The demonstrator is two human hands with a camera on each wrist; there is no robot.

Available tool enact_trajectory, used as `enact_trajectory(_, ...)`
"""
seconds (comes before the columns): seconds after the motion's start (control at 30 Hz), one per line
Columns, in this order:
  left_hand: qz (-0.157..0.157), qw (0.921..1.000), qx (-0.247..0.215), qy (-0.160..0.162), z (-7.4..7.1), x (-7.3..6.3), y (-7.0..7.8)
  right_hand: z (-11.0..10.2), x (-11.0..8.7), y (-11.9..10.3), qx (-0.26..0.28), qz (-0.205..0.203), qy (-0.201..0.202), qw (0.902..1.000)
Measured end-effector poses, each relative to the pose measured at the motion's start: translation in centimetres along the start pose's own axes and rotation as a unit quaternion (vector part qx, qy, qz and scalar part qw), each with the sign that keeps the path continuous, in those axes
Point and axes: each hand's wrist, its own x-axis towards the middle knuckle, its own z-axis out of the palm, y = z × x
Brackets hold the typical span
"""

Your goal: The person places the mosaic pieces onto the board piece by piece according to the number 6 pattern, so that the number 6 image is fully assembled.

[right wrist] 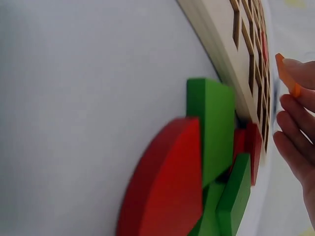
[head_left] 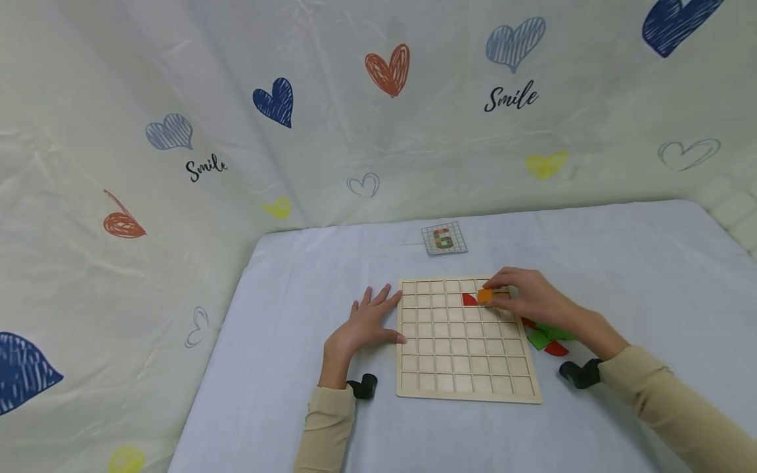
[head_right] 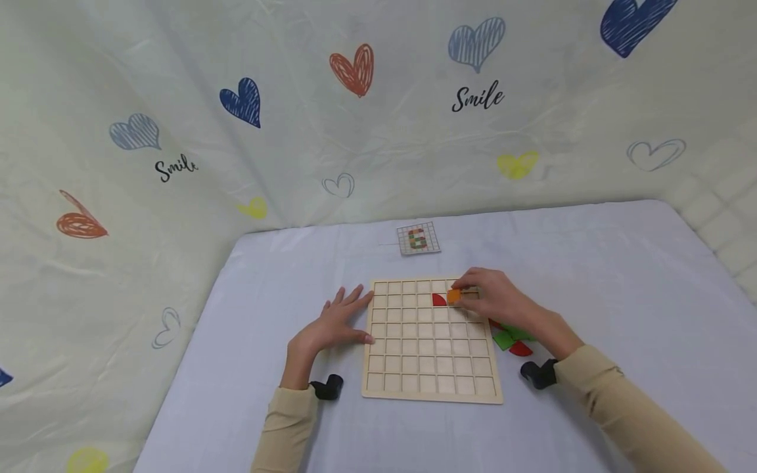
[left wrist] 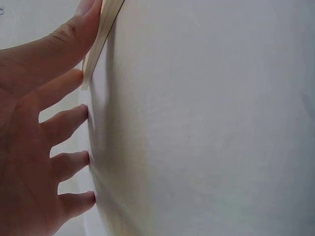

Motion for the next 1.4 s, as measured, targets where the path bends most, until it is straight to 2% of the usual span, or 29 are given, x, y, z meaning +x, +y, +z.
enact_trajectory(0.33,0.003,1.0,-0.008,0.003,-0.2,-0.1,0.2,1.2,2.0,-1.0,0.012,-0.021,-0.035,0.9991)
enact_trajectory(0.5,-0.004,1.0,0.003,-0.004,-0.1,0.1,0.1,1.6,3.0,-1.7,0.009,-0.035,-0.048,0.9982)
enact_trajectory(0.77,-0.003,1.0,-0.002,-0.001,-0.1,0.2,0.1,2.4,4.1,-2.1,-0.018,-0.061,-0.057,0.9964)
enact_trajectory(1.07,-0.009,0.9999,0.004,-0.006,0.0,0.2,0.1,3.2,4.3,-2.0,-0.022,-0.054,-0.063,0.9963)
enact_trajectory(1.4,-0.007,1.0,-0.001,-0.001,0.0,0.1,-0.1,3.4,4.2,-2.2,-0.037,-0.073,-0.056,0.995)
